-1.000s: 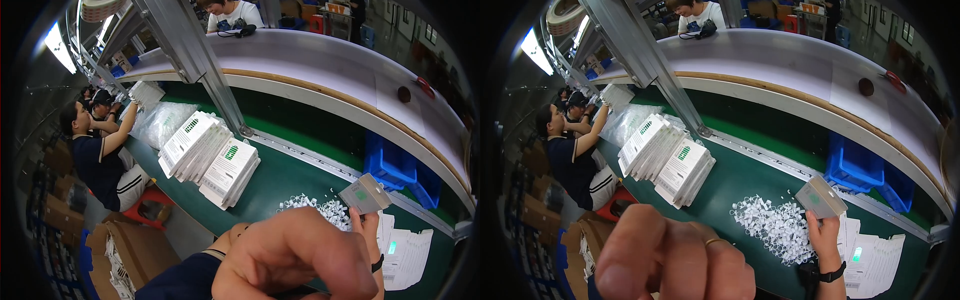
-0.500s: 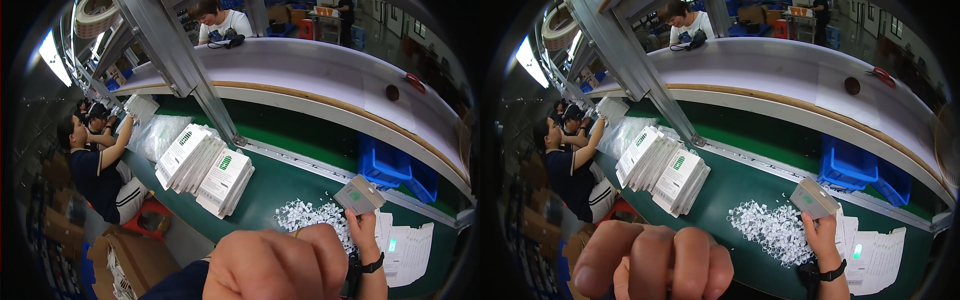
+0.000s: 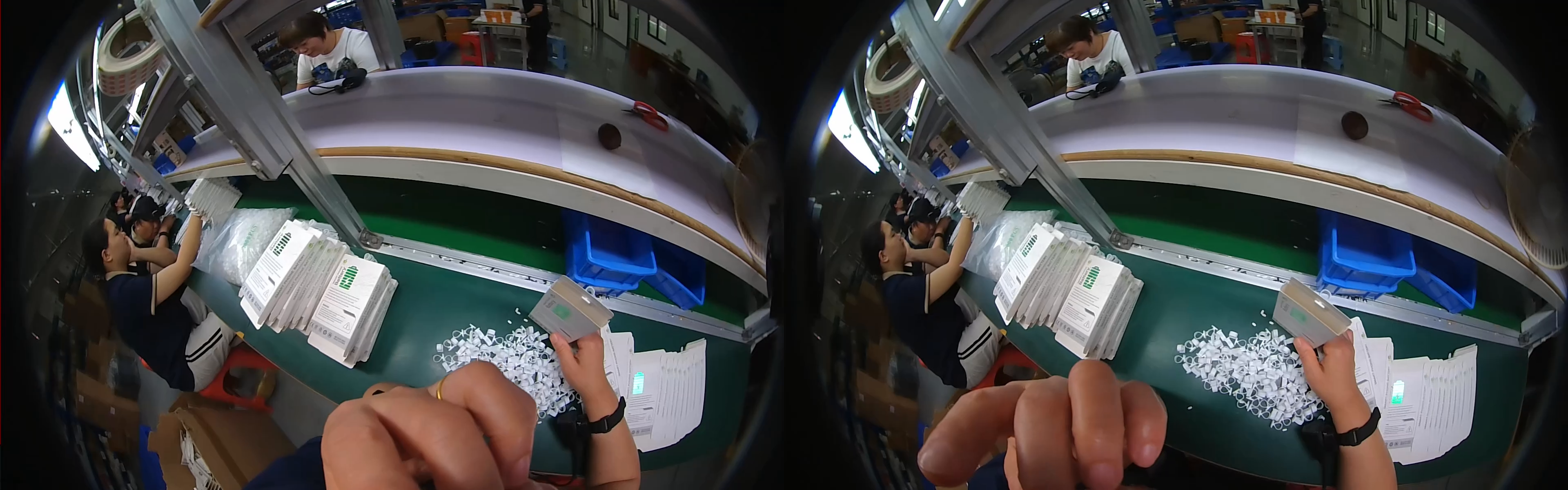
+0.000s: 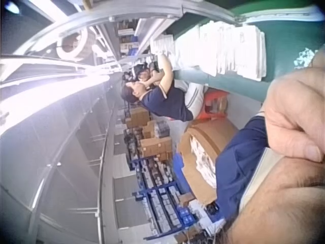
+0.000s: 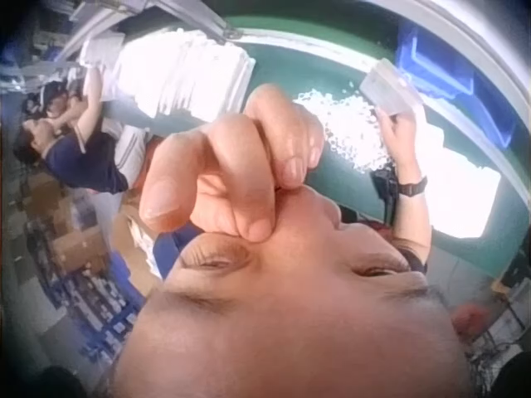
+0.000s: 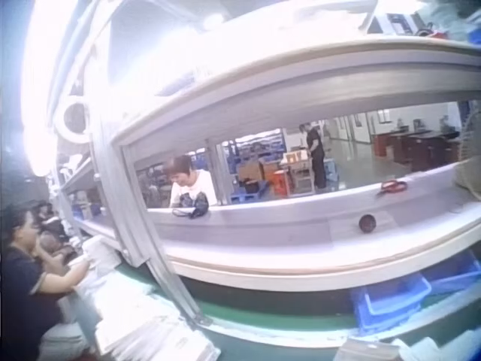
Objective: The recorder is packaging small items into boxes on an assembly line.
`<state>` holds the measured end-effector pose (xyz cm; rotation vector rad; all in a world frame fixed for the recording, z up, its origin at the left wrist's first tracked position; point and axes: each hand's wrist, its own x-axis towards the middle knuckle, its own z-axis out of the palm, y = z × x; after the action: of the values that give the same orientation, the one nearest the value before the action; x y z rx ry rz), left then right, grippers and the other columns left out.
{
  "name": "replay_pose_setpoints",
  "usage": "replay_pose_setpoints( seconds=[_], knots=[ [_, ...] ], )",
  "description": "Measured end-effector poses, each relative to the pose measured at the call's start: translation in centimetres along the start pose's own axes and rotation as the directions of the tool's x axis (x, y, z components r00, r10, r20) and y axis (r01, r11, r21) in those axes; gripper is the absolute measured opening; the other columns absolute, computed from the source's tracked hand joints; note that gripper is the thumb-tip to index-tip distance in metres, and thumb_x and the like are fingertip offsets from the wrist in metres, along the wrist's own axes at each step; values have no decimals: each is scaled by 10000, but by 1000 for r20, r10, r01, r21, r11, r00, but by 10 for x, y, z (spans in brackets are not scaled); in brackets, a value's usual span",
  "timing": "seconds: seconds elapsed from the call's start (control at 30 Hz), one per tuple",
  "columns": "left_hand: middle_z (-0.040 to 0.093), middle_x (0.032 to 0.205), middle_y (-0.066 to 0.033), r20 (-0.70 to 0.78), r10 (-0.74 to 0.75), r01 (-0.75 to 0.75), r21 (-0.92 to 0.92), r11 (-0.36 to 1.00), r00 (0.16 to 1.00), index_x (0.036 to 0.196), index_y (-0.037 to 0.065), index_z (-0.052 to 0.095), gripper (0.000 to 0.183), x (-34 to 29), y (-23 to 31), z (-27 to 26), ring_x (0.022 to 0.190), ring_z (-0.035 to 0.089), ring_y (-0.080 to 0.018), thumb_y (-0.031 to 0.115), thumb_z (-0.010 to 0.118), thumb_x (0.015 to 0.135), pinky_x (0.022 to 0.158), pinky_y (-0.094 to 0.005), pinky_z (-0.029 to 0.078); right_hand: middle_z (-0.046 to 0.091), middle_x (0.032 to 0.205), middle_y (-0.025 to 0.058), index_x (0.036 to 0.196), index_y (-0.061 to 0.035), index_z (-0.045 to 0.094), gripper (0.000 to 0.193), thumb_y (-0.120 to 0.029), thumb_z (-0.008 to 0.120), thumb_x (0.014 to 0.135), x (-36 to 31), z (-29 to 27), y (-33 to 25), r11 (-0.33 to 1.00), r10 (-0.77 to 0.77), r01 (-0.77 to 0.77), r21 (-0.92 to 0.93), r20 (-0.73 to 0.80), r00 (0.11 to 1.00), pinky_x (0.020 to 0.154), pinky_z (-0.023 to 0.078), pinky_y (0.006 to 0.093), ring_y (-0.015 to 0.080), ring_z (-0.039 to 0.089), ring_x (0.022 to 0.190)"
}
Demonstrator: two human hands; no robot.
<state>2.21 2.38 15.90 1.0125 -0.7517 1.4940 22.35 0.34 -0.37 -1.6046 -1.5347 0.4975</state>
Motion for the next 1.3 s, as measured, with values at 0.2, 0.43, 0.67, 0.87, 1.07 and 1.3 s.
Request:
replay_pose_setpoints(
  seconds=[0.2,0.43,0.67,0.87,1.07,1.3],
  knots=[
    [610,990,-13,134,-83,80,27,996,988,1286,378,555,369,3,6,-11,1042,451,-220,297,623,932,941,-328,352,668,990,192,979,-6,676,231,-171,655,820,-1,-2,0,1000,-2,2,6,-8,1000,903,396,432,374,590,965],
    [606,982,-10,332,-183,155,110,982,925,1331,384,527,382,14,16,-25,1056,437,-223,241,533,977,941,-346,352,668,993,189,984,-7,676,236,-169,663,813,-2,-2,0,999,-31,32,5,-45,998,893,405,435,373,597,956],
    [591,949,7,214,-275,245,157,957,937,1313,399,536,385,14,24,-12,1034,431,-220,230,542,967,943,-365,347,664,1027,192,1022,-13,671,265,-172,664,810,0,-3,-3,993,-111,109,-43,-50,993,886,411,422,368,598,959],
    [585,932,15,224,-297,278,115,954,928,1298,404,544,372,11,21,-17,1026,428,-218,246,552,961,943,-374,345,664,1021,187,1037,-15,665,276,-171,663,809,0,-1,-1,992,-115,112,-53,-51,992,882,411,421,364,600,956],
    [574,902,25,198,-326,312,96,945,924,1257,394,567,333,14,23,-7,1002,425,-213,254,561,954,944,-380,344,662,1019,186,1042,-16,662,280,-167,665,806,1,-3,-3,991,-128,124,-57,-62,990,876,413,424,364,601,953],
    [548,848,30,237,-341,354,-15,935,910,1192,337,575,321,17,27,-20,918,426,-197,166,576,920,899,-339,390,660,1016,189,1029,-21,664,265,-162,666,804,1,-3,-3,989,-144,141,-50,-55,988,871,415,425,367,599,949]
  ],
)
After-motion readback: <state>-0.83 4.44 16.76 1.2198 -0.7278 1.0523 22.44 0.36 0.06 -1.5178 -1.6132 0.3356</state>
